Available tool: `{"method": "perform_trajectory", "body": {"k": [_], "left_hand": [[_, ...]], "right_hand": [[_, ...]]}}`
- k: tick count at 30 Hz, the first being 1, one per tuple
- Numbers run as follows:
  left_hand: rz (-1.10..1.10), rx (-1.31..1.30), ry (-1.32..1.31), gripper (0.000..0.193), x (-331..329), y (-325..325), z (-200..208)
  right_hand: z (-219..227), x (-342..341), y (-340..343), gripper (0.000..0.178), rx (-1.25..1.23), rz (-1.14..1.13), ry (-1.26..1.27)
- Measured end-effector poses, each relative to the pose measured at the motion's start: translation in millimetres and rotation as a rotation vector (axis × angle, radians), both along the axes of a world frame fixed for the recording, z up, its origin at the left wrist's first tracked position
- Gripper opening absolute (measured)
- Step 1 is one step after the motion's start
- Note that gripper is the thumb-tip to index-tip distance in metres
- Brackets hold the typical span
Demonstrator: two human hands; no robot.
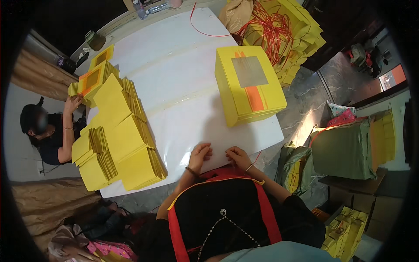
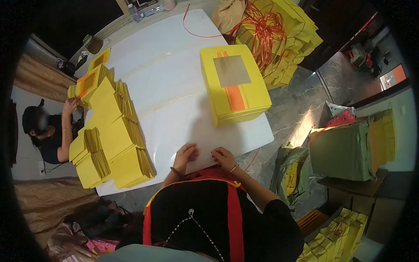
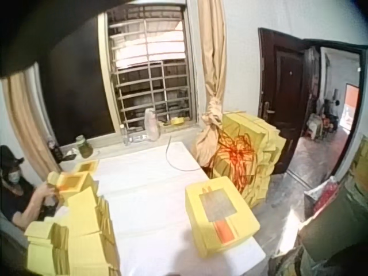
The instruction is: Stack and organize yellow paper sheets (joss paper) on a table.
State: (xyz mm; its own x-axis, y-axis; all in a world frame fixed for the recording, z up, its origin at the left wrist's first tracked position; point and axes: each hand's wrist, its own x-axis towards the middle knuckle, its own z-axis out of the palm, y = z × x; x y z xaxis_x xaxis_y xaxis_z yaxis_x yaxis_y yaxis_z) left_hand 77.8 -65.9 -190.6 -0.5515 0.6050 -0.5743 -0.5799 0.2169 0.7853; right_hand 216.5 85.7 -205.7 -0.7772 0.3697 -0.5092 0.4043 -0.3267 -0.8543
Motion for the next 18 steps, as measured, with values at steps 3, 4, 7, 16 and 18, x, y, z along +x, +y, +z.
{"method": "perform_trajectory", "body": {"k": [3, 4, 7, 16, 18], "left_hand": [[0.098, 0.091, 0.042, 0.026, -11.4, 13.3, -9.3], [0.151, 0.119, 0.063, 0.025, -15.8, 18.9, -9.7], [0.25, 0.166, 0.091, 0.023, -15.9, 30.1, -13.4], [0.365, 0.061, 0.171, 0.025, 25.7, 30.1, -3.7], [0.435, 0.057, 0.167, 0.025, 37.4, 17.5, -0.3]], "right_hand": [[-4.2, 14.0, 23.6, 0.022, 0.078, -0.011, 0.056], [5.8, 16.8, 31.6, 0.022, 0.045, -0.061, 0.048], [0.0, 38.1, 59.6, 0.018, 0.049, -0.086, 0.017], [-0.8, 17.2, 63.8, 0.017, -0.09, 0.164, 0.029], [2.4, 0.3, 55.8, 0.016, -0.056, 0.297, -0.01]]}}
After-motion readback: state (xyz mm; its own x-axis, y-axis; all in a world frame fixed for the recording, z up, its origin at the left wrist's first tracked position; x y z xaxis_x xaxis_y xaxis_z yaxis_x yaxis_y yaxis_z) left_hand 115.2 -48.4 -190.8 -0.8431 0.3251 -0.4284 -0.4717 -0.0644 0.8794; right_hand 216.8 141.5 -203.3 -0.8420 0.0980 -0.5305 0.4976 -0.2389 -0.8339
